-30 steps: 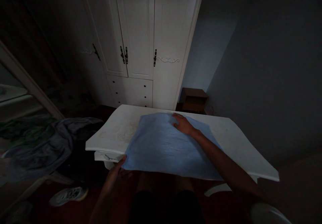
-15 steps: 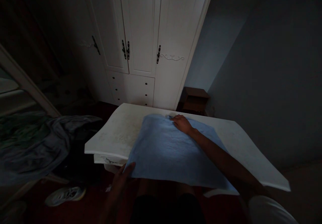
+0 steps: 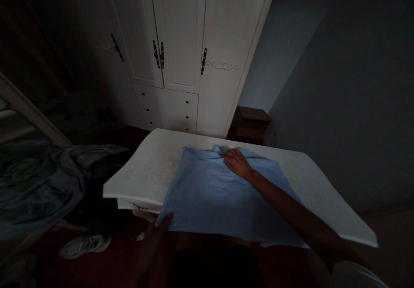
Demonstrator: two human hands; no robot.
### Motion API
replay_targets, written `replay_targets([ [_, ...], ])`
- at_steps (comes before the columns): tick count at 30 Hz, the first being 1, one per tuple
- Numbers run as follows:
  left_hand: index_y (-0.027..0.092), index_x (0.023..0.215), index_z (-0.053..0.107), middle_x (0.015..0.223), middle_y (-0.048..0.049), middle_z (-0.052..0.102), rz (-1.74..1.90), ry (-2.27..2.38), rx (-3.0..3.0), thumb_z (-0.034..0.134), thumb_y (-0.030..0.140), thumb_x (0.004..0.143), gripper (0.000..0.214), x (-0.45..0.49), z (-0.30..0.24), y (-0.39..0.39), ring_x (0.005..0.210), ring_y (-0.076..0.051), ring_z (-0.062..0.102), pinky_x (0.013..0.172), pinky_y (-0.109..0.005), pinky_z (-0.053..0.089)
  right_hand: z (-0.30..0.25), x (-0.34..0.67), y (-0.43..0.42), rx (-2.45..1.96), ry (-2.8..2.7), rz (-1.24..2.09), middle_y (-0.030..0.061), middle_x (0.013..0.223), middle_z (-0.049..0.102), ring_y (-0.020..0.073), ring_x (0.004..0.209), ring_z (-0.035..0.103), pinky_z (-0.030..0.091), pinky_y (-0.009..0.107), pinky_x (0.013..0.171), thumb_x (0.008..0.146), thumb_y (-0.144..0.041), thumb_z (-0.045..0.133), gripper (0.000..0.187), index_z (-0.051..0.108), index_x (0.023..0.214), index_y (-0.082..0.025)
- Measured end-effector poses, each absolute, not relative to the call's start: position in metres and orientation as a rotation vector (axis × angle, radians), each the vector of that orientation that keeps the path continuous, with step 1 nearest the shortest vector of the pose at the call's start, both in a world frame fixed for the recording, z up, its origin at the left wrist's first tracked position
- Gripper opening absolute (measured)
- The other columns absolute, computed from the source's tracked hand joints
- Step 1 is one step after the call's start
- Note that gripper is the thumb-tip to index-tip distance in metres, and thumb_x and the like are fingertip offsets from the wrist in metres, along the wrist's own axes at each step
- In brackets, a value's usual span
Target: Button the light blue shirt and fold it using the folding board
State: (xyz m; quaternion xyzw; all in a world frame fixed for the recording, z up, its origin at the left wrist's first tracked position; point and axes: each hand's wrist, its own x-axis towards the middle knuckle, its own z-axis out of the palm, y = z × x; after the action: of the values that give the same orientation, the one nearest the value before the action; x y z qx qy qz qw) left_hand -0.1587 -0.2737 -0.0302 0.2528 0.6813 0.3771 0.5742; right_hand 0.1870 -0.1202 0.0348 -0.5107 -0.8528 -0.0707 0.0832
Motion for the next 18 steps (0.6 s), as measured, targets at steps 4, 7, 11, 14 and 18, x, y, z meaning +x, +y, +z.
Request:
replay_targets([
  [4,0.017,0.096,0.072,0.104,-0.0139,0.074,0.824,1.696,0.539,0.074,0.041,0.075,0.032,-0.157,-0.029,-0.273,0.111,-0.037,0.066,0.099,-0.049,0.050,0.044,0.191,-0.092,-1.777,-2.339,-0.137,0.0121,0.115,0.067,0.0253,0.110,0.058,0.040,0.037,0.098,0.097,-0.016,0.042,0.036,0.066,0.124,-0.018],
  [7,0.013,0.099,0.072,0.110,-0.0147,0.073,0.856,1.675,0.537,0.070,0.038,0.080,0.031,-0.154,-0.020,-0.274,0.115,-0.035,0.064,0.107,-0.049,0.043,0.044,0.192,-0.068,-1.933,-2.228,-0.029,0.0108,0.122,0.065,0.0216,0.110,0.060,0.041,0.031,0.099,0.096,-0.014,0.043,0.037,0.064,0.127,-0.018],
  [11,0.013,0.098,0.073,0.110,-0.0137,0.073,0.898,1.600,0.483,0.070,0.033,0.082,0.026,-0.152,-0.011,-0.275,0.114,-0.032,0.064,0.106,-0.045,0.044,0.039,0.189,-0.053,-1.985,-2.206,0.014,0.0146,0.123,0.065,0.0237,0.111,0.061,0.043,0.031,0.099,0.094,-0.015,0.048,0.036,0.064,0.126,-0.013],
  [14,0.013,0.098,0.073,0.104,-0.0139,0.074,0.912,1.550,0.380,0.069,0.029,0.082,0.023,-0.151,-0.008,-0.276,0.105,-0.032,0.069,0.097,-0.044,0.051,0.034,0.182,-0.060,-1.931,-2.197,-0.039,0.0167,0.132,0.060,0.0260,0.122,0.055,0.039,0.036,0.105,0.098,-0.022,0.044,0.039,0.059,0.132,-0.012],
  [18,0.013,0.094,0.074,0.094,-0.0117,0.076,0.990,1.556,0.389,0.072,0.032,0.079,0.024,-0.147,-0.006,-0.279,0.101,-0.032,0.069,0.089,-0.042,0.054,0.018,0.174,-0.079,-1.648,-2.319,-0.164,0.0146,0.150,0.045,0.0263,0.139,0.039,0.028,0.040,0.116,0.100,-0.040,0.040,0.048,0.054,0.138,-0.015],
])
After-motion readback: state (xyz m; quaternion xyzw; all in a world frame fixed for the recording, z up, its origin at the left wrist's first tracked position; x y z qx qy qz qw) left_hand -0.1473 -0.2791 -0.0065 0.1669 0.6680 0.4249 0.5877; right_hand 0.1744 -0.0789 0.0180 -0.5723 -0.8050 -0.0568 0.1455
